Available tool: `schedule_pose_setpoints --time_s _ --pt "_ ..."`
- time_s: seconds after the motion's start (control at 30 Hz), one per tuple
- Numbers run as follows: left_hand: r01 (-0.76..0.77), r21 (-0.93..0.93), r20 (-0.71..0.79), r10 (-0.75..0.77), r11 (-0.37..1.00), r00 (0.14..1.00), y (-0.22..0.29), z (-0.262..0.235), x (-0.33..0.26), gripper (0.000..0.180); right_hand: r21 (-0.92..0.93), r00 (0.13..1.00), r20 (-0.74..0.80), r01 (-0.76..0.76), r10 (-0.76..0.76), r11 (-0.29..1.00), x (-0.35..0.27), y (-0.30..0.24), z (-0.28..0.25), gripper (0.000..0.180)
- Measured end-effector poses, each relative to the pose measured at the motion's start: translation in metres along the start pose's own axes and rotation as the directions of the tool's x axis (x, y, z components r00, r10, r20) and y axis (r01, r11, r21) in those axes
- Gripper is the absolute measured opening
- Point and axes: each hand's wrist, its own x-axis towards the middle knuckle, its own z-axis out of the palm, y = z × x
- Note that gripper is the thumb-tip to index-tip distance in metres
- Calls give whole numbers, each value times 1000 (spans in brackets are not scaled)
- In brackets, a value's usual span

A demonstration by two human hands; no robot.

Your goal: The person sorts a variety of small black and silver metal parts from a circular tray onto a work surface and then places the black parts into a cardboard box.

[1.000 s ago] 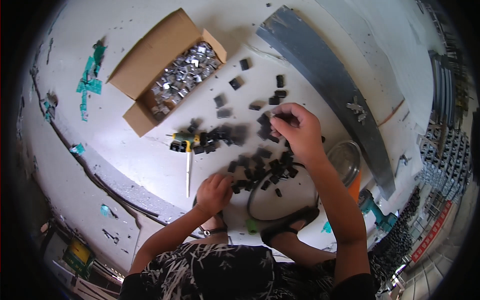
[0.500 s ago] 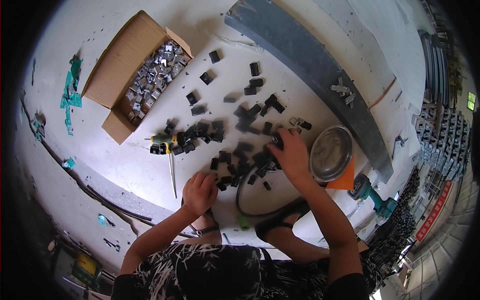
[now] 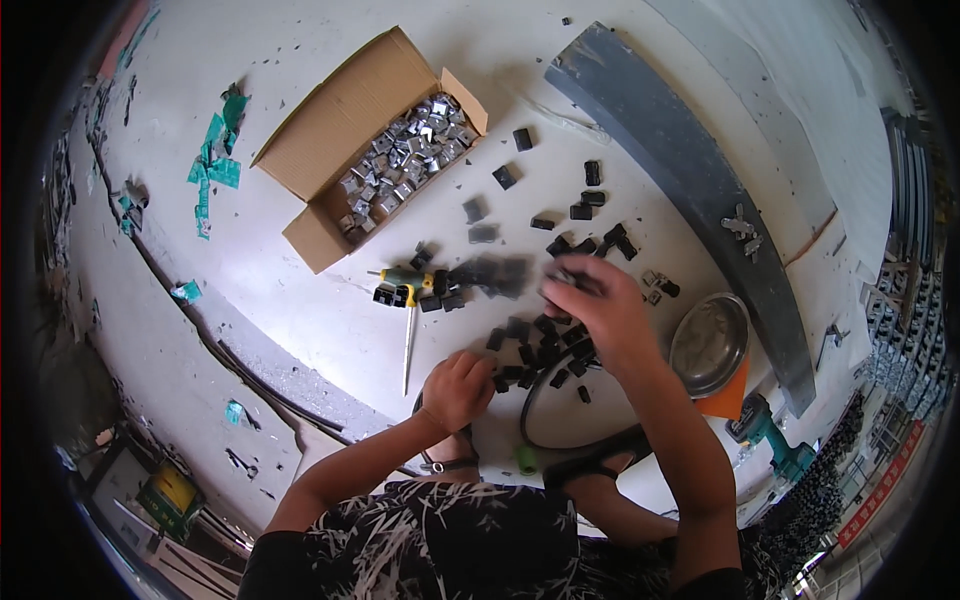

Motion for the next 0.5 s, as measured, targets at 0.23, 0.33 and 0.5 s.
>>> schedule_pose_setpoints --time_s 0.23,0.33,0.5 --pt "32 -6 -21 -32 999 999 1 -1 3 26 -344 928 84 370 -364 863 30 -43 2 35" --pt "27 32 -58 -25 999 998 -2 -4 -1 26 -717 975 96 208 -200 665 -2 -7 -53 21" --pt "6 -28 -32 -6 1000 999 2 -1 7 25 -954 986 59 101 -155 282 -63 69 -95 24"
